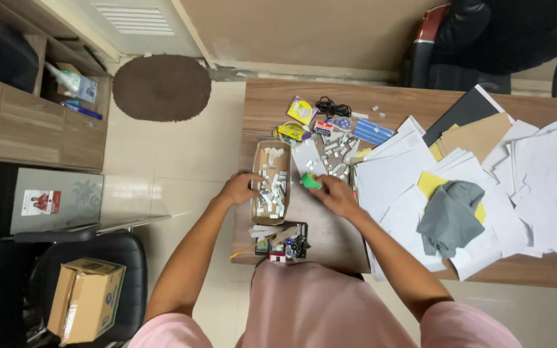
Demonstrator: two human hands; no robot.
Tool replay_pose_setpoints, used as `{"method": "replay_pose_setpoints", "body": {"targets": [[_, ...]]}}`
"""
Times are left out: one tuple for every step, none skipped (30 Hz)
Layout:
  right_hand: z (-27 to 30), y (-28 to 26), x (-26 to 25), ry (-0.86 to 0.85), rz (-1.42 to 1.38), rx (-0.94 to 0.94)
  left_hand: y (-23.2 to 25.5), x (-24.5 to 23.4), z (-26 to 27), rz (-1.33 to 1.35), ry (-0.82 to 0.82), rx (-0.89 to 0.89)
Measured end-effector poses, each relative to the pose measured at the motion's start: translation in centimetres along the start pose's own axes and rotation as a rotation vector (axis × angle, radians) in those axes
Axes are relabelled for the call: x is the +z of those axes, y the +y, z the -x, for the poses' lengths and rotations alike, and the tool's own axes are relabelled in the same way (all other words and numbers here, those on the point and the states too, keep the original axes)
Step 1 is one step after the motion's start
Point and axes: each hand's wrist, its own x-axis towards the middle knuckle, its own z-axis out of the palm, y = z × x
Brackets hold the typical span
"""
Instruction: The person organizes a cluttered desk by sorting various small items, including tape rolls, markers, and small boxes, into a cardboard container. They also move a pile of papers and a grey cloth to clear the workspace.
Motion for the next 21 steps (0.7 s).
{"method": "replay_pose_setpoints", "body": {"targets": [[0.2,-0.6,0.4,0.008,0.002,0.003,-0.2,0.2,-0.2,-0.002,-0.001,0.008],[0.2,-1.3,0.8,0.029,0.010,-0.063,-0.5,0.3,-0.2,0.006,0.068,0.080],[0.2,-2.1,1.3,0.050,0.017,-0.129,-0.9,0.4,-0.1,0.014,0.136,0.152],[0.3,-3.3,1.7,0.046,0.017,-0.127,-0.6,0.5,0.2,0.017,0.134,0.149],[0.3,-4.4,2.1,0.054,-0.002,-0.165,-0.2,0.5,0.5,0.051,0.096,0.116],[0.1,-5.6,2.4,0.065,-0.021,-0.204,0.2,0.5,0.5,0.085,0.058,0.085],[0.1,-6.4,2.2,0.063,-0.020,-0.203,0.1,0.9,0.6,0.087,0.058,0.085],[0.0,-7.3,2.0,0.064,-0.048,-0.221,-0.1,1.2,0.6,0.190,0.187,0.153],[-0.2,-8.2,1.8,0.065,-0.076,-0.239,-0.2,1.5,0.6,0.292,0.317,0.222],[-0.5,-8.8,1.9,0.061,-0.074,-0.247,0.9,0.3,1.5,0.293,0.325,0.218],[-0.7,-9.3,1.9,0.049,-0.109,-0.271,1.9,-0.9,2.3,0.364,0.385,0.232],[-0.7,-9.6,1.9,0.037,-0.144,-0.289,3.1,-1.8,3.3,0.437,0.440,0.247],[-0.8,-10.7,1.5,0.032,-0.142,-0.291,4.1,-2.8,4.3,0.440,0.444,0.243],[-0.6,-11.6,1.1,-0.042,-0.211,-0.322,5.1,-3.5,5.6,0.674,0.265,0.254],[-0.4,-12.7,0.8,-0.116,-0.281,-0.350,6.1,-4.3,6.9,0.903,0.082,0.262],[-0.9,-12.9,0.9,-0.126,-0.277,-0.363,6.5,-4.8,7.8,0.906,0.098,0.262],[-1.3,-13.1,1.0,-0.220,-0.352,-0.346,6.9,-5.3,8.8,0.942,0.095,0.286],[-1.4,-13.2,1.2,-0.321,-0.426,-0.323,7.4,-5.6,10.0,0.982,0.092,0.305],[-1.3,-14.0,0.8,-0.338,-0.421,-0.332,7.0,-5.5,11.2,0.989,0.110,0.301],[-1.2,-14.8,0.5,-0.376,-0.451,-0.314,6.7,-5.3,12.5,0.970,0.213,0.287],[-1.0,-15.6,0.2,-0.414,-0.481,-0.295,6.4,-5.1,13.7,0.949,0.315,0.270]]}}
